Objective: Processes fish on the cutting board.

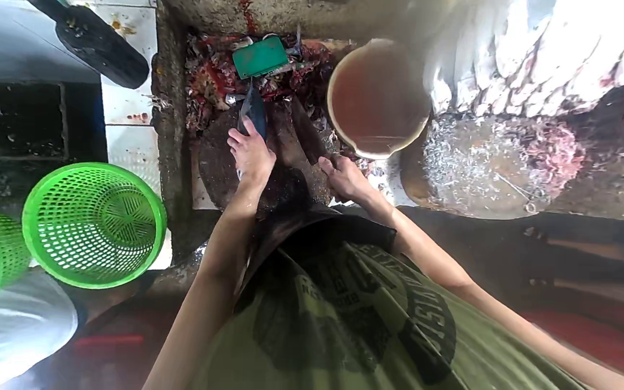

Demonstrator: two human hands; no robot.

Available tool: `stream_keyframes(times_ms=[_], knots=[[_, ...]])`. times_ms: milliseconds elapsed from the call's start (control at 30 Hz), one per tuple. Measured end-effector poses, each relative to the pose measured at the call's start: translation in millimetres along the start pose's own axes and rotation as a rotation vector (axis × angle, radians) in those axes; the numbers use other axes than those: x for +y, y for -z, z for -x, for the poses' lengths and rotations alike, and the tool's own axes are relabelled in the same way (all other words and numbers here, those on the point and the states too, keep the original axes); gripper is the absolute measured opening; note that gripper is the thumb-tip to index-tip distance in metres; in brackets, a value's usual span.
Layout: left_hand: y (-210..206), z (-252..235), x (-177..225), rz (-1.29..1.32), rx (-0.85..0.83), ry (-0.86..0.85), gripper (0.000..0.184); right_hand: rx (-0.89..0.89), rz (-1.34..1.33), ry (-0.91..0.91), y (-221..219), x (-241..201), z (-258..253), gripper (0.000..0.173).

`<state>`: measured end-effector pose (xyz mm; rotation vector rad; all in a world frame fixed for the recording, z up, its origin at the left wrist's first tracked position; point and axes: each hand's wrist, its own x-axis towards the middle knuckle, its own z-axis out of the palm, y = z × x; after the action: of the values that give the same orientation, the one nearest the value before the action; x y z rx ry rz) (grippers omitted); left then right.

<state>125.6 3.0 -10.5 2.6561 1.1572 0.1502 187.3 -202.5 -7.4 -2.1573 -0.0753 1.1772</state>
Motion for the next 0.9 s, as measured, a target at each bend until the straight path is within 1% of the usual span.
stream_keyframes(times_ms=[33,67,100,167,233,300,367,467,567,667,733,800,900], knots=[[-29.6,-13.4,-18.0,0.048,-0.028,0.031,0.080,-0.025,0.008,0.004,-2.3,-3.2,3.7,0.056],[-40.6,-28.4,-33.5,0.116,-0.150,0.084,0.093,-0.048,0.016,0.013,-5.2,-6.8,6.7,0.055],[-45.3,-39.9,-47.7,0.241,-0.206,0.129,0.097,-0.069,0.017,0.015,-8.1,-12.2,9.5,0.055],[-49.9,-49.6,-71.0,0.523,-0.223,0.206,0.097,-0.118,0.012,0.017,-16.2,-21.7,12.5,0.055],[-53.4,-47.1,-82.7,0.769,-0.213,0.261,0.096,-0.153,0.024,0.023,-27.6,-31.0,14.4,0.054],[-50.2,-46.0,-82.6,0.984,-0.202,0.314,0.086,-0.179,0.054,0.044,-36.7,-43.7,14.9,0.053],[-46.9,-45.5,-82.6,1.095,-0.204,0.340,0.079,-0.199,0.091,0.071,-43.0,-56.9,17.0,0.052],[-46.5,-44.9,-82.0,1.095,-0.197,0.313,0.081,-0.195,0.184,0.125,-51.8,-72.1,17.1,0.051],[-53.6,-45.6,-82.2,1.028,-0.165,0.294,0.080,-0.147,0.318,0.152,-58.5,-81.9,13.8,0.050],[-59.9,-44.5,-82.0,0.973,-0.178,0.299,0.084,-0.127,0.429,0.083,-56.6,-88.4,11.6,0.053],[-64.0,-43.1,-79.4,0.923,-0.163,0.264,0.089,-0.133,0.499,0.041,-52.1,-94.1,13.5,0.056],[-65.3,-41.7,-74.8,0.831,-0.164,0.233,0.093,-0.136,0.565,-0.007,-49.6,-103.3,16.6,0.055],[-64.9,-42.2,-61.9,0.668,-0.170,0.241,0.096,-0.160,0.593,-0.081,-50.1,-119.9,14.2,0.054]])
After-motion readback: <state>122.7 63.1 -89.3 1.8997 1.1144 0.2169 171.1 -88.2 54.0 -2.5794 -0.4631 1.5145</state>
